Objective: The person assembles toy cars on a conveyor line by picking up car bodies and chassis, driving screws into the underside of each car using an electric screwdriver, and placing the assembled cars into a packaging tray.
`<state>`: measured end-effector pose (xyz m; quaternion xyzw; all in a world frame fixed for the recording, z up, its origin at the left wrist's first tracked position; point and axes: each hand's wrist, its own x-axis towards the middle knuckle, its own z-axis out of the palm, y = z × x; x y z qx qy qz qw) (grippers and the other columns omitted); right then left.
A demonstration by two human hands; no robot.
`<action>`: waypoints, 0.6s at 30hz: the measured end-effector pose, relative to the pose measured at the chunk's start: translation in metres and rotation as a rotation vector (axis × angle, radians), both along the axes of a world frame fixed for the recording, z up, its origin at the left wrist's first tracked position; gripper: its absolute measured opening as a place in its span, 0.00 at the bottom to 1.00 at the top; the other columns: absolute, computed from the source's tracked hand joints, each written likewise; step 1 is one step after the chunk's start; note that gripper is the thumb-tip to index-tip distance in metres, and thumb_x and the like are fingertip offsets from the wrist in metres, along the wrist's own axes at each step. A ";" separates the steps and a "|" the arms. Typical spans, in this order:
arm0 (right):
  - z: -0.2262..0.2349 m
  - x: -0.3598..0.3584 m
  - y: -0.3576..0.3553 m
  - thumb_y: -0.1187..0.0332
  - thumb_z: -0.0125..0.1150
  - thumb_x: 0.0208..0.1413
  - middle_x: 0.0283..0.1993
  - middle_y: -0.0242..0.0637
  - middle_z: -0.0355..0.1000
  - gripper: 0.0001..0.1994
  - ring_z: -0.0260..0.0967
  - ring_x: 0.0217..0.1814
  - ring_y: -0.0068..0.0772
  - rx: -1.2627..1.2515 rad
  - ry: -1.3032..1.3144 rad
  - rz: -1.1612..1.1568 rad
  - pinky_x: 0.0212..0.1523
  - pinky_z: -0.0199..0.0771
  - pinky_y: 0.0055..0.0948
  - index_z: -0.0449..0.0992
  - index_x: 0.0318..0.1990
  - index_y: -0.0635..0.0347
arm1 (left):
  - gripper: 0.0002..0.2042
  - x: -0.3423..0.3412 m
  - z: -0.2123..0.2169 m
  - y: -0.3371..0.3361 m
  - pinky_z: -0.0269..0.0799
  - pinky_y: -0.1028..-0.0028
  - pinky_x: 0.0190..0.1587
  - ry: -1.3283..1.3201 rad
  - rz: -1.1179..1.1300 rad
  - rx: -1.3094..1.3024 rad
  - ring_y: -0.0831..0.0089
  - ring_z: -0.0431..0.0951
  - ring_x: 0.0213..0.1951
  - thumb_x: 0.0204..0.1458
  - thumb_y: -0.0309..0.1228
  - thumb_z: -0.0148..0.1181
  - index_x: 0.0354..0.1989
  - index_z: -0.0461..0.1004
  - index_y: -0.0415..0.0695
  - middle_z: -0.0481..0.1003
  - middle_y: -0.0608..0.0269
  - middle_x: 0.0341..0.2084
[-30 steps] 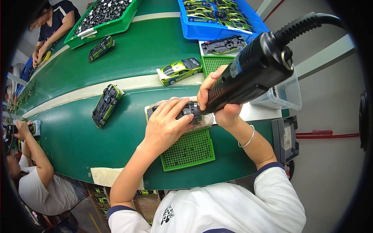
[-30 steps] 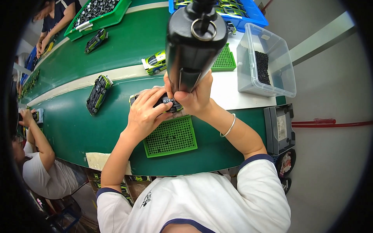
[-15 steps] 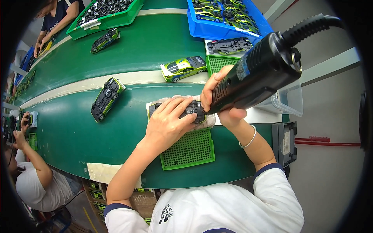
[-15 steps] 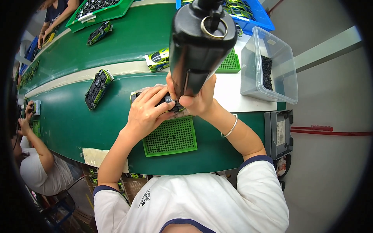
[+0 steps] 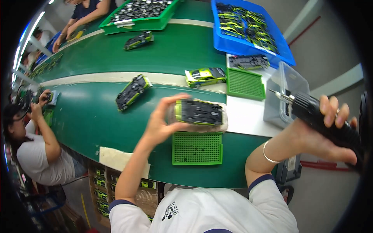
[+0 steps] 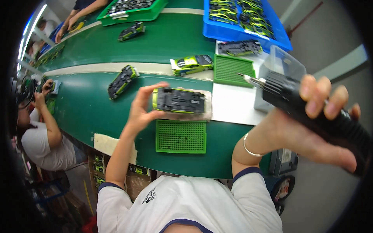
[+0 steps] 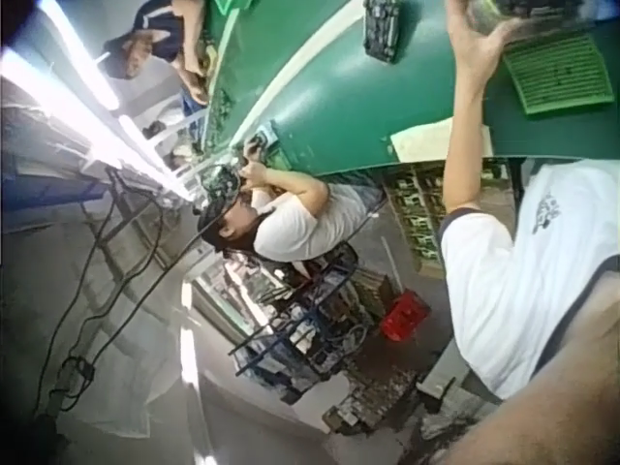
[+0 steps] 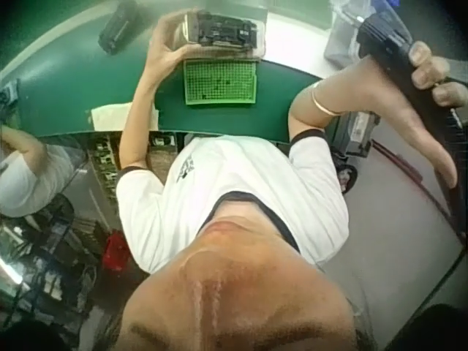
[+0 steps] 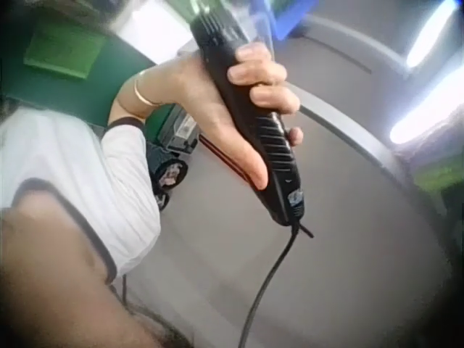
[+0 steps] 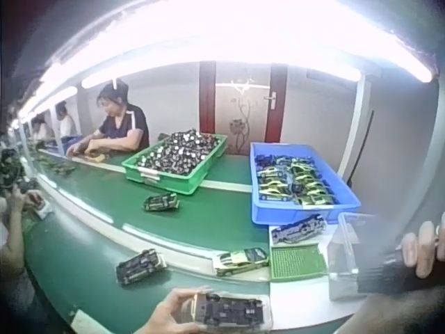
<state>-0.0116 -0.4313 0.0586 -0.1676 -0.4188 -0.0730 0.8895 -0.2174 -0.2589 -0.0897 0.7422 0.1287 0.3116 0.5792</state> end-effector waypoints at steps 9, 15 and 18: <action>-0.006 0.025 -0.019 0.32 0.50 0.36 0.24 0.30 0.54 0.34 0.50 0.21 0.24 -0.015 -0.048 -0.111 0.25 0.52 0.25 0.66 0.37 0.55 | 0.31 -0.050 0.072 0.011 0.64 0.74 0.50 -0.142 0.219 0.135 0.72 0.69 0.46 0.35 0.30 0.66 0.50 0.62 0.38 0.69 0.57 0.45; 0.003 0.023 -0.007 0.39 0.52 0.37 0.21 0.31 0.52 0.28 0.50 0.20 0.24 -0.091 0.101 -0.335 0.24 0.51 0.25 0.63 0.32 0.55 | 0.26 -0.221 0.099 0.091 0.63 0.70 0.49 0.779 0.761 0.626 0.65 0.72 0.42 0.33 0.26 0.64 0.47 0.67 0.39 0.71 0.51 0.40; 0.003 0.022 0.001 0.44 0.54 0.37 0.21 0.32 0.52 0.24 0.49 0.21 0.23 -0.091 0.129 -0.267 0.25 0.50 0.24 0.61 0.30 0.56 | 0.25 -0.272 0.072 0.124 0.51 0.58 0.56 1.122 0.701 0.815 0.60 0.71 0.41 0.32 0.30 0.64 0.44 0.69 0.40 0.72 0.53 0.38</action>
